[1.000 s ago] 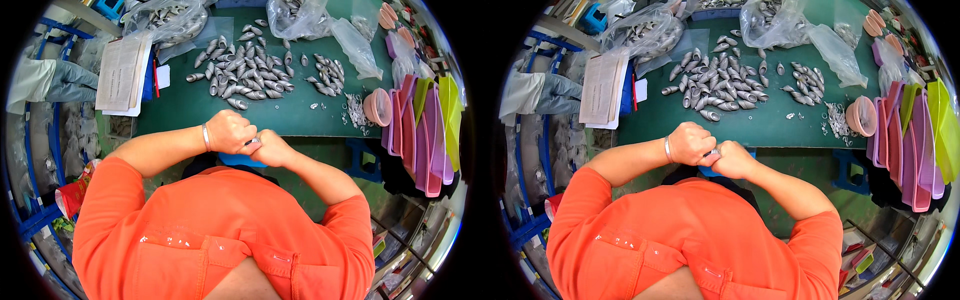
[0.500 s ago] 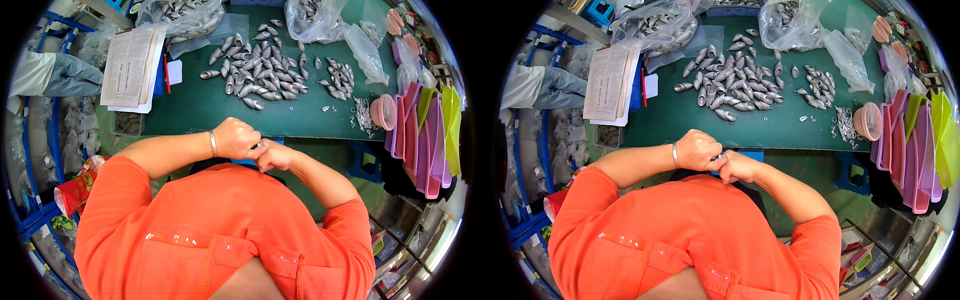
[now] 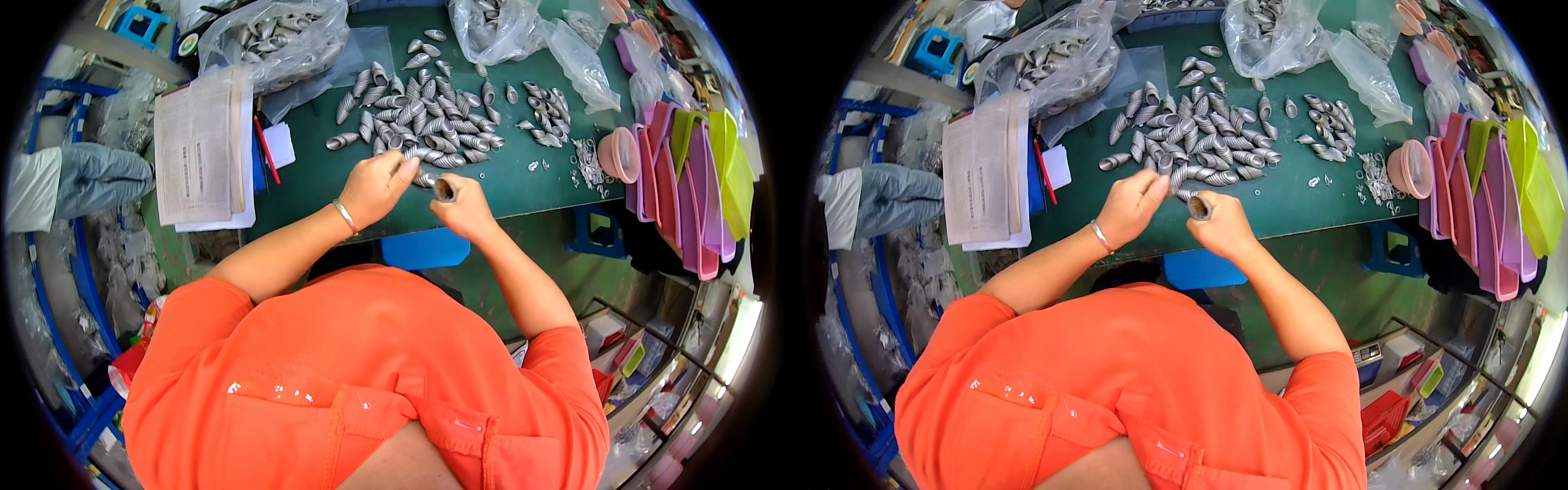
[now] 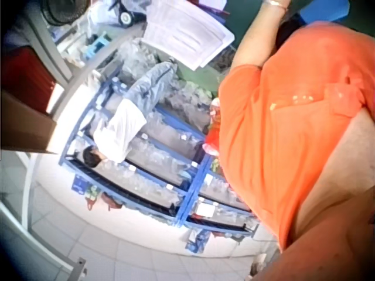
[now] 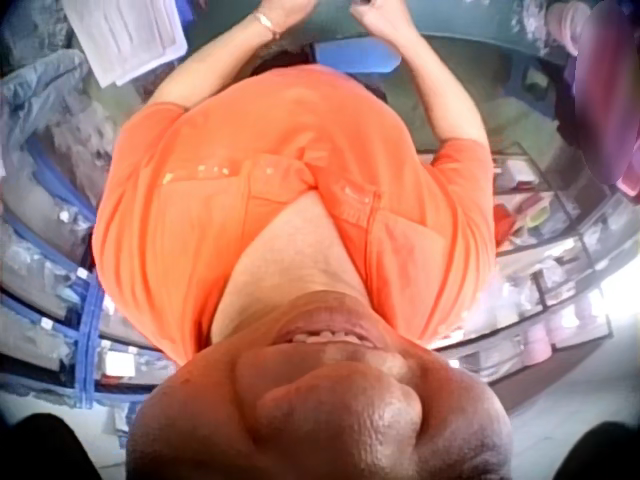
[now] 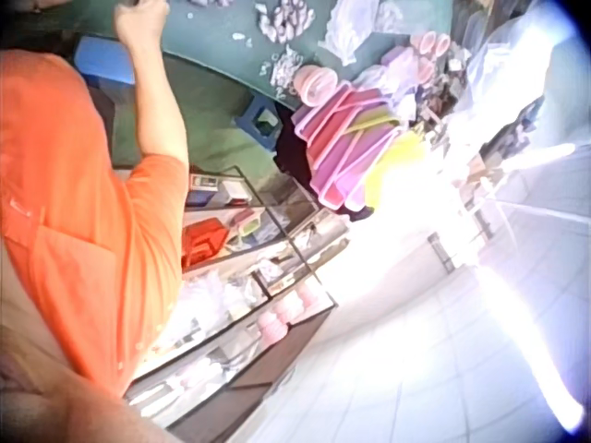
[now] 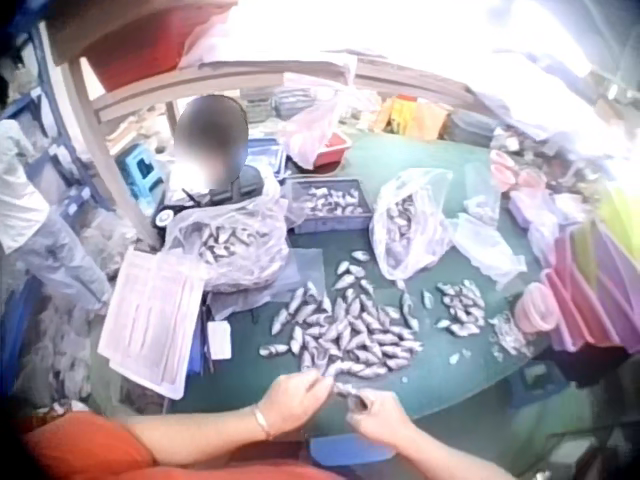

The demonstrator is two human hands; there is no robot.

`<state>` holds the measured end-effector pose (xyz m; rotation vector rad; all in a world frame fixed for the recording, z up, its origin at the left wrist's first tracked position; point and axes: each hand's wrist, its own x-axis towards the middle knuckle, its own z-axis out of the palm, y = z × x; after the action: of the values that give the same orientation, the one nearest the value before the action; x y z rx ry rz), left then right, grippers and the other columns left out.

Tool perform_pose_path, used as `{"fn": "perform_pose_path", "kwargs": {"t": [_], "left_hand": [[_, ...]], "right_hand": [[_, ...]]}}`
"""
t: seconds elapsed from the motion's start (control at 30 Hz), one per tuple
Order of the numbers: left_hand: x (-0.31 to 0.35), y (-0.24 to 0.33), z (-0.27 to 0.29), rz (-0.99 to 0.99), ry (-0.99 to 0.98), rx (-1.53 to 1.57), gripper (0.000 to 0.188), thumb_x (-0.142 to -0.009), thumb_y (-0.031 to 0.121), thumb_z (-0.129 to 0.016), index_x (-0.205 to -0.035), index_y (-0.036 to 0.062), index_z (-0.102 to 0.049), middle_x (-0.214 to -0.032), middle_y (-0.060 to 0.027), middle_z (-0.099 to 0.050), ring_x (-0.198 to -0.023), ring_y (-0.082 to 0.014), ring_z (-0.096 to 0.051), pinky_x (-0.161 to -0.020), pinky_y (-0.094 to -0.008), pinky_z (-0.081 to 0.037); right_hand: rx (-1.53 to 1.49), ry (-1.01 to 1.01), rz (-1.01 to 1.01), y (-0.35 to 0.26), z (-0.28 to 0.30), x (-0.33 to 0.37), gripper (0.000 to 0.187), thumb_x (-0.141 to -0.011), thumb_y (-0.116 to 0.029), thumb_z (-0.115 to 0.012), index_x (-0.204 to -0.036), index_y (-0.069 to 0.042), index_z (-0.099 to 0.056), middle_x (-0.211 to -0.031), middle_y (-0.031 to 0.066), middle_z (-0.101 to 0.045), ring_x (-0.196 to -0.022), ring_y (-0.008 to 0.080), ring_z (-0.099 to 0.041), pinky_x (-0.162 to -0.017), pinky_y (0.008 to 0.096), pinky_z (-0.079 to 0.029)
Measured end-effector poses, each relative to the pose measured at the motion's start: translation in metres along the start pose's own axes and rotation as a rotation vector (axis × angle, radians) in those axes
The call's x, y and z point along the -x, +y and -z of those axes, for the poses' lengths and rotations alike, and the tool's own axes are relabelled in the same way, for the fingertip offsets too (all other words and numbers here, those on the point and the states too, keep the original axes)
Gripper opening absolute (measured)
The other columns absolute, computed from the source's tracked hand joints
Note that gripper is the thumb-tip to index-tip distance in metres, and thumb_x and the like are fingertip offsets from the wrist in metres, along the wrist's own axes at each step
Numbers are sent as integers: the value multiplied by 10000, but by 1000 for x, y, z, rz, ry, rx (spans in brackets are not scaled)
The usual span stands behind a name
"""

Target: The person assembles small, silver, spiral-shaped metal parts by hand on a green workbench. They pick up individual spirals, manipulate them to join or align components, and place the finished units into a clear plastic container. The person also uses a cloth to wipe the work surface and handles a smartphone briefly during the process.

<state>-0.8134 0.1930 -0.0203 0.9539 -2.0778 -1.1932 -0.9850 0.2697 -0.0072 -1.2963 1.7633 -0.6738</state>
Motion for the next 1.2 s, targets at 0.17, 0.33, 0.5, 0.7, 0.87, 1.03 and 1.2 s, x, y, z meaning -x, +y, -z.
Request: {"fn": "perform_pose_path", "kwargs": {"t": [0.17,0.33,0.5,0.7,0.87,1.03,1.2], "left_hand": [[-13,-9,23,83,-11,236,299,-835,268,-699,-950,9,-603,-790,-78,-588,-674,-146,-575,-627,-277,-477],[-15,-21,37,-27,2,167,289,-750,42,-744,-996,11,-596,-955,-50,-519,-721,-88,-565,-607,-204,-472],[-19,-23,49,-81,48,157,326,-691,-21,-734,-982,26,-596,-974,-56,-507,-736,-99,-564,-605,-211,-475],[-23,-28,51,-63,0,94,354,-677,-35,-716,-993,26,-567,-930,-63,-527,-731,-133,-581,-638,-237,-485],[-23,-42,34,97,50,406,374,-703,-45,-732,-1031,16,-563,-990,-52,-566,-854,-122,-604,-725,-237,-501],[-19,-22,30,5,101,176,348,-696,-11,-746,-1011,23,-602,-970,-60,-598,-843,-137,-607,-708,-243,-497],[-20,8,14,-126,140,44,339,-676,62,-777,-979,22,-632,-949,-81,-599,-797,-181,-591,-685,-274,-486]], "right_hand": [[-311,47,42,-14,-2,0,204,-739,-86,-683,-667,-26,-502,-589,-8,-448,-585,56,-388,-507,268,-348],[-435,92,68,-38,-16,5,228,-750,-77,-705,-662,-39,-499,-601,-21,-459,-591,47,-392,-516,249,-350],[-279,249,189,-47,-27,1,230,-734,-65,-714,-660,-38,-497,-589,20,-487,-540,119,-430,-526,268,-378],[739,180,-221,20,-7,-42,154,-746,-163,-662,-843,-52,-619,-835,192,-662,-817,344,-655,-691,465,-501],[386,97,-105,10,2,-66,287,-758,-239,-703,-921,-18,-618,-913,198,-667,-818,361,-651,-693,423,-496],[-200,-39,204,-11,-14,-54,285,-772,-58,-732,-1034,-28,-623,-856,31,-613,-767,102,-550,-718,254,-462],[-434,-60,148,12,-13,-46,309,-775,-8,-711,-1071,-22,-624,-934,39,-651,-836,91,-572,-751,247,-479]]}}
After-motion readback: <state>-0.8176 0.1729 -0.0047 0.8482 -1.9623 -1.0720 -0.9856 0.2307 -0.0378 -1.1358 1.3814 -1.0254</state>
